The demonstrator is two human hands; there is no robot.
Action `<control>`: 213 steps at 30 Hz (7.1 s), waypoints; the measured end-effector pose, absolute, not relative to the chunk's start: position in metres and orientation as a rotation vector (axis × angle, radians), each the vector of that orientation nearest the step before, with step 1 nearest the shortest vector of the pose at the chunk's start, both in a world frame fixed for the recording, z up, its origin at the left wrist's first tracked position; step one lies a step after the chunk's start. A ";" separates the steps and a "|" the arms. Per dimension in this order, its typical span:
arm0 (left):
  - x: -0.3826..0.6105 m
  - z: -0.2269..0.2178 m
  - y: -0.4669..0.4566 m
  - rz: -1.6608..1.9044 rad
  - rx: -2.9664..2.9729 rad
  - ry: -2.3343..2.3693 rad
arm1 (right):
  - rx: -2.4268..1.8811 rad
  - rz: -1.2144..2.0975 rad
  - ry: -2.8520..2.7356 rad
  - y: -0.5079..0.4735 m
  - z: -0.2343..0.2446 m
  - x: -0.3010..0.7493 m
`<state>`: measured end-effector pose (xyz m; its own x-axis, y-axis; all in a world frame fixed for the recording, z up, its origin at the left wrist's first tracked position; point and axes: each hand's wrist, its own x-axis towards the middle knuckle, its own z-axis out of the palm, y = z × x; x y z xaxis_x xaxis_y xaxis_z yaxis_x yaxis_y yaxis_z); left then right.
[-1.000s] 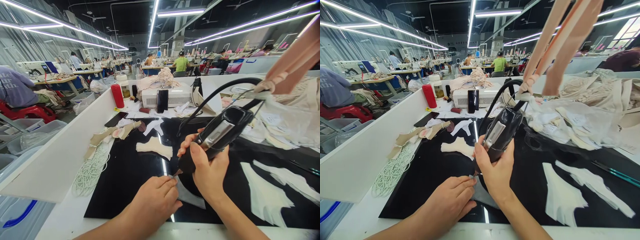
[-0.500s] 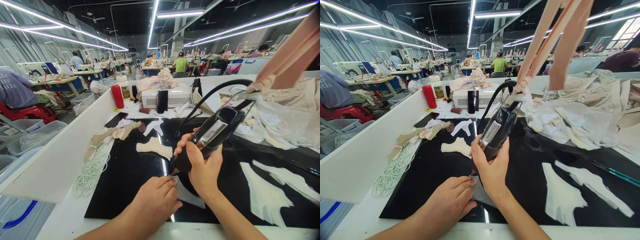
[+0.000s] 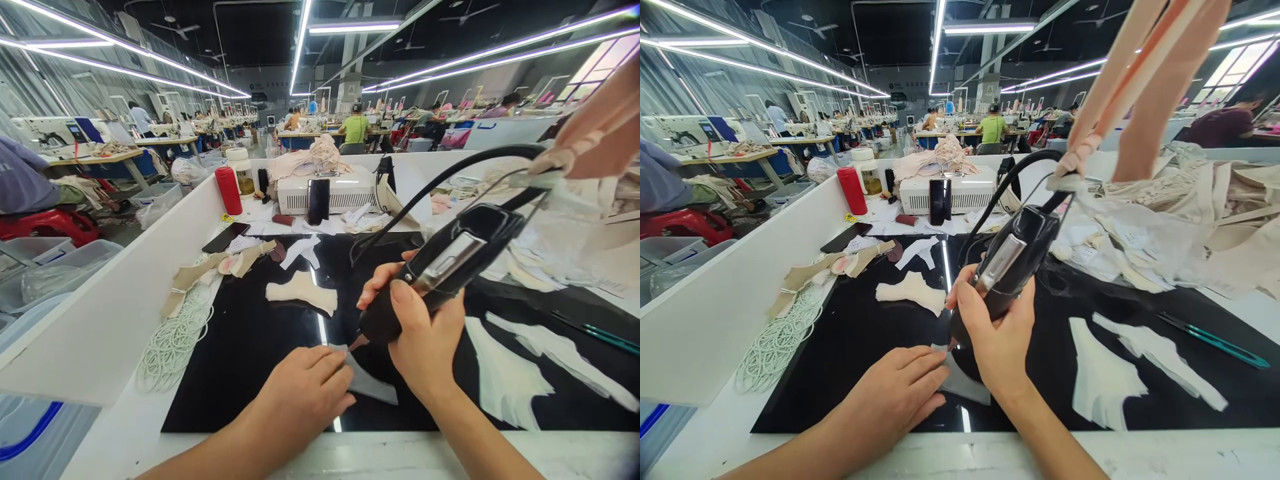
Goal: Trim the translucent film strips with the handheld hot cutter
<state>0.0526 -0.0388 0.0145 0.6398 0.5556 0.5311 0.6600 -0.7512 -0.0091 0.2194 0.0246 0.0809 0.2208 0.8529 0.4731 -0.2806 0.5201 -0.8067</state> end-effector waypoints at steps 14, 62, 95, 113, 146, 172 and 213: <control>0.044 0.018 -0.039 -0.766 -2.688 -0.950 | -0.767 0.817 -1.085 -0.010 0.079 0.266; 0.068 0.020 -0.038 -0.773 -2.812 -0.917 | -0.773 0.765 -1.079 -0.016 0.087 0.248; 0.070 0.024 -0.042 -0.803 -2.817 -0.859 | -0.698 0.834 -1.083 -0.027 0.078 0.259; 0.005 0.044 -0.057 -0.758 -2.868 -1.469 | -0.743 0.879 -1.157 -0.026 0.093 0.244; 0.006 0.026 -0.069 -1.204 -2.797 -1.854 | -0.560 1.024 -1.079 -0.010 0.074 0.169; 0.009 0.021 -0.067 -1.332 -2.721 -1.920 | -0.587 1.035 -1.064 -0.009 0.074 0.166; 0.002 0.038 -0.056 -0.961 -3.015 -1.452 | -0.880 0.669 -1.132 -0.009 0.101 0.218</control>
<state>0.0022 -0.0559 0.0376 0.5141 0.7937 0.3252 0.6098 -0.6049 0.5121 0.2182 -0.0094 0.1011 0.3017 0.8251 0.4776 -0.0203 0.5064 -0.8621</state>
